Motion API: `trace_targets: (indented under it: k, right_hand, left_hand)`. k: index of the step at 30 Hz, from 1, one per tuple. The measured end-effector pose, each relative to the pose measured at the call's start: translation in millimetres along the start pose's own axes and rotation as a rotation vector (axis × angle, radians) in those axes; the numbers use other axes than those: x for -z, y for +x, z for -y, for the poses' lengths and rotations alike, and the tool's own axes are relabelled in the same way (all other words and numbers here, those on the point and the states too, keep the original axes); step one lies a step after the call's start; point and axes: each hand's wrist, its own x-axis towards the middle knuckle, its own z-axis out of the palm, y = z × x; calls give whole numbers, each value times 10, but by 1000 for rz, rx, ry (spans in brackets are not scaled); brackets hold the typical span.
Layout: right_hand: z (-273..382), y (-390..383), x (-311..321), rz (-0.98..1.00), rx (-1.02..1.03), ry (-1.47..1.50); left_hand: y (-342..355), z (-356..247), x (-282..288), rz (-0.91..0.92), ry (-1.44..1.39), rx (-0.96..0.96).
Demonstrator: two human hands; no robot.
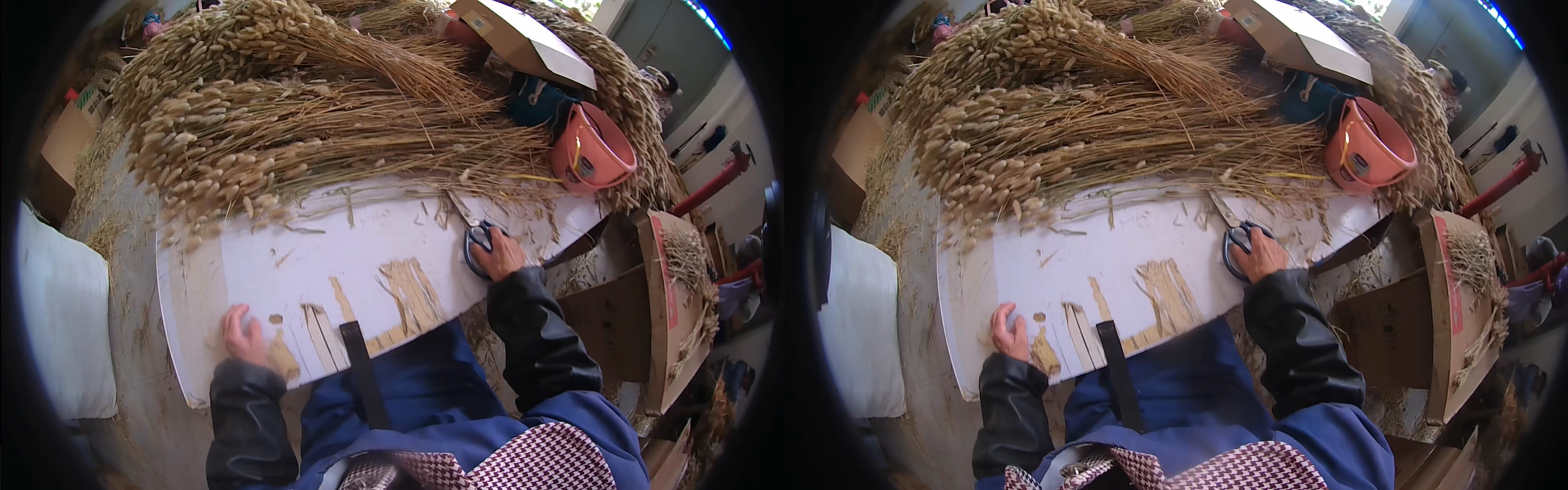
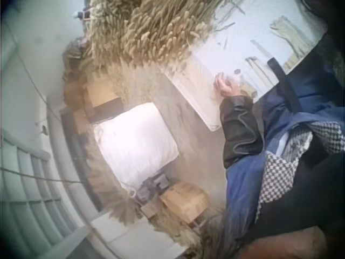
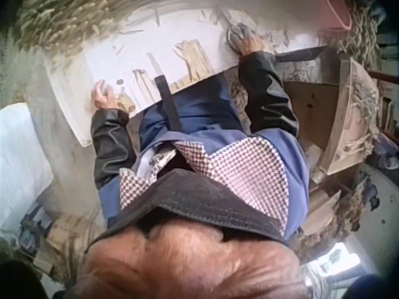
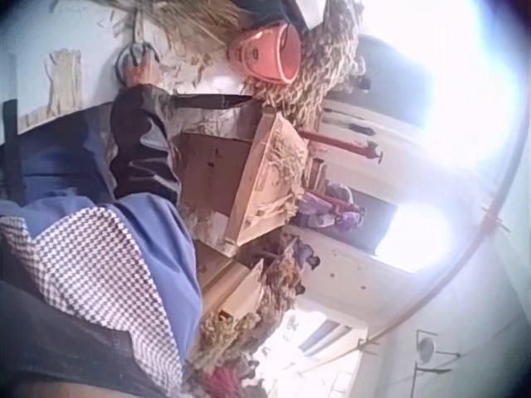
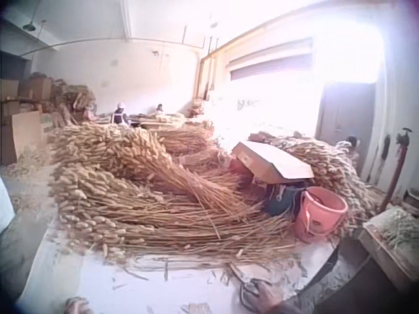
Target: The person strips fluffy seed heads from dried plant stalks by hand and gathers the cleaned stalks into a bundle. The person repeatedly pulls the seed heads off the stems and places the stripped stalks together on the table.
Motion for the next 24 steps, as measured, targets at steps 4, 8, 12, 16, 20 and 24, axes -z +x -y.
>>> trace_targets:
  k: [4, 8, 12, 16, 20, 24]
  right_hand:
    - [-70, -300, 346, 74, -20, 57]
    - [-291, -627, 509, 105, 42, 257]
    - [-482, -716, 451, 182, 14, 172]
    - [-332, -247, 528, 111, -177, -146]
    - [312, 548, 498, -178, 297, -67]
    - [1222, 1508, -6, -257, 623, 78]
  left_hand:
    - [-16, 89, -71, -71, -4, 58]
    - [-32, 51, -112, -89, 76, -40]
    - [17, -98, -129, -116, 99, -250]
    - [147, -231, -143, 59, 86, -339]
    - [239, -262, -107, 117, -74, -234]
    - [246, -255, -71, 173, -79, -148]
